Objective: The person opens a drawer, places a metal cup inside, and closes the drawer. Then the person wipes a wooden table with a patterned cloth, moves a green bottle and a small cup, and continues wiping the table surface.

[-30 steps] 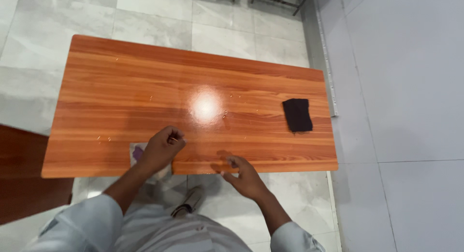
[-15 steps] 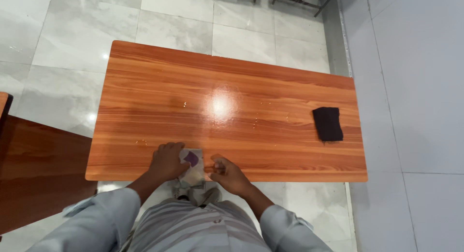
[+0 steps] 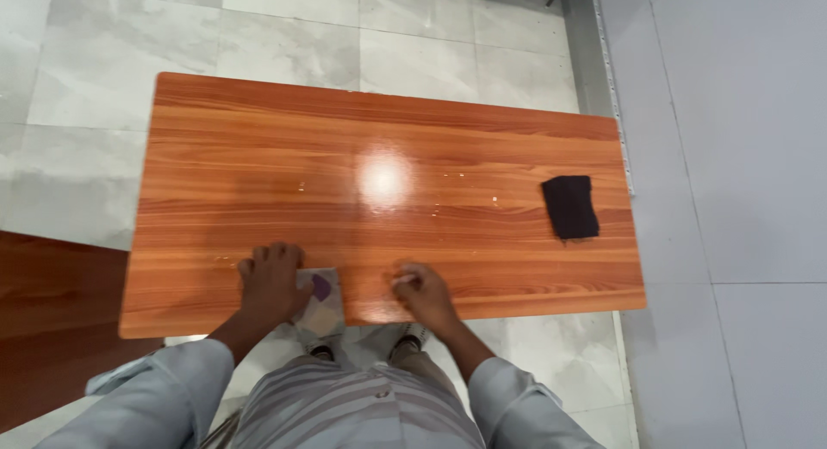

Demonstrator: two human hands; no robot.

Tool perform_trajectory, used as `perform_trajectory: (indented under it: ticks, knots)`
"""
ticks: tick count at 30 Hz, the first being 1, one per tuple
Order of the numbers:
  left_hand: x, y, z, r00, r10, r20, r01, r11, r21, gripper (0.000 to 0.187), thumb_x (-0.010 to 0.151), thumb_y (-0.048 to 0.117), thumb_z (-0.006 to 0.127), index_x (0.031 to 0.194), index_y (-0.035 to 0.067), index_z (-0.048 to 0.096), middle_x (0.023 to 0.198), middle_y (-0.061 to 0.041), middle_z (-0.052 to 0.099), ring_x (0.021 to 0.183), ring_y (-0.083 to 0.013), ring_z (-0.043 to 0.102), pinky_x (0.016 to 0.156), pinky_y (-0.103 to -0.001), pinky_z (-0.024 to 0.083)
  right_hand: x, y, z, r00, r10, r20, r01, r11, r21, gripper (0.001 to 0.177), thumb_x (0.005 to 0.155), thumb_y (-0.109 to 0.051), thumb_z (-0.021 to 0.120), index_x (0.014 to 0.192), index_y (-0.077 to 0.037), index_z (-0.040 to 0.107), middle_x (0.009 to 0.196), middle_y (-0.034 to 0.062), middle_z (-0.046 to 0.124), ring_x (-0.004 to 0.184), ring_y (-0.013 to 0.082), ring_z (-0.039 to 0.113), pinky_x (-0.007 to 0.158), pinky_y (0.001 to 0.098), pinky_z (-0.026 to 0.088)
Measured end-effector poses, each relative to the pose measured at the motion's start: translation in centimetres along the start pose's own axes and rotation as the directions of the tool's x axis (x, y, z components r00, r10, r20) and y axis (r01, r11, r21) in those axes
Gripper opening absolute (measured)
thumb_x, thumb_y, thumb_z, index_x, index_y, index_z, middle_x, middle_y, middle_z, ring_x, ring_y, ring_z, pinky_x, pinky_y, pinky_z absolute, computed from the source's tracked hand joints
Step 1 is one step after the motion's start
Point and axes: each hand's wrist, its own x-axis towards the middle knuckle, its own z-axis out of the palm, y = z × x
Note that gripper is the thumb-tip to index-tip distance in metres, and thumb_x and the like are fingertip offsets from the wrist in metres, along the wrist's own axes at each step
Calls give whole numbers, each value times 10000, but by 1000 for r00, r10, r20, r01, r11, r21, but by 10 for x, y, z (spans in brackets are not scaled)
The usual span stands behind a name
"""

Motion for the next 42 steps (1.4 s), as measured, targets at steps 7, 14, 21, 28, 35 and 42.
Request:
perform_trajectory:
  ticks: [7, 14, 21, 28, 35, 42]
  knots:
    - [47, 120, 38, 884, 281, -375, -380, 898, -224, 402, 760, 324, 792, 1111, 175, 665, 1248, -113, 592, 1223, -368, 504, 1015, -559, 390, -1, 14, -158, 971, 85, -223, -70, 995, 75, 353, 931, -175, 692, 1239, -13, 636, 1006, 79, 701, 899, 175, 698, 807, 311, 582]
    - [70, 297, 36, 880, 457, -131, -434, 659, -614, 570, 842, 422, 755, 1265, 88, 571, 1245, -118, 627, 1163, -289, 626, 930, -442, 546, 12, 9, -272, 932, 42, -359, -20, 998, 64, 399, 916, -211, 725, 1256, -16, 645, 1054, 55, 667, 972, 156, 641, 826, 308, 543]
    - [92, 384, 45, 861, 488, 141, -332, 749, -573, 646, 881, 515, 712, 1358, 131, 508, 1331, -88, 569, 1186, -256, 595, 977, -418, 515, 44, 19, -328, 945, -95, -312, -42, 914, -404, 484, 881, -307, 804, 1314, -130, 683, 1381, 213, 530, 1267, 316, 545, 975, 373, 515]
    - [116, 396, 86, 854, 512, 98, -327, 673, -663, 551, 936, 505, 646, 1301, 103, 552, 1321, -118, 510, 1123, -263, 597, 959, -408, 529, 61, 37, -325, 995, 0, -96, -83, 486, -870, 698, 879, -501, 717, 1489, -230, 510, 1663, 283, 84, 1554, 419, 76, 1187, 552, 184]
    - [129, 379, 103, 908, 377, 183, -100, 618, -780, 526, 1019, 540, 551, 1208, 55, 621, 1145, -152, 629, 985, -233, 614, 901, -400, 547, 46, 29, -320, 907, -393, -153, 73, 503, -861, 621, 922, -322, 671, 1409, 42, 544, 1566, 302, 359, 1477, 383, 300, 1166, 536, 207]
    - [123, 390, 98, 805, 261, 532, 529, 87, -844, 582, 975, 612, 455, 1426, 244, 451, 1144, 49, 628, 1000, -126, 645, 872, -318, 537, 9, -27, -310, 776, -629, 37, 420, 473, -775, 421, 897, -229, 728, 1282, -67, 679, 1327, 204, 610, 1242, 380, 549, 1084, 497, 371]
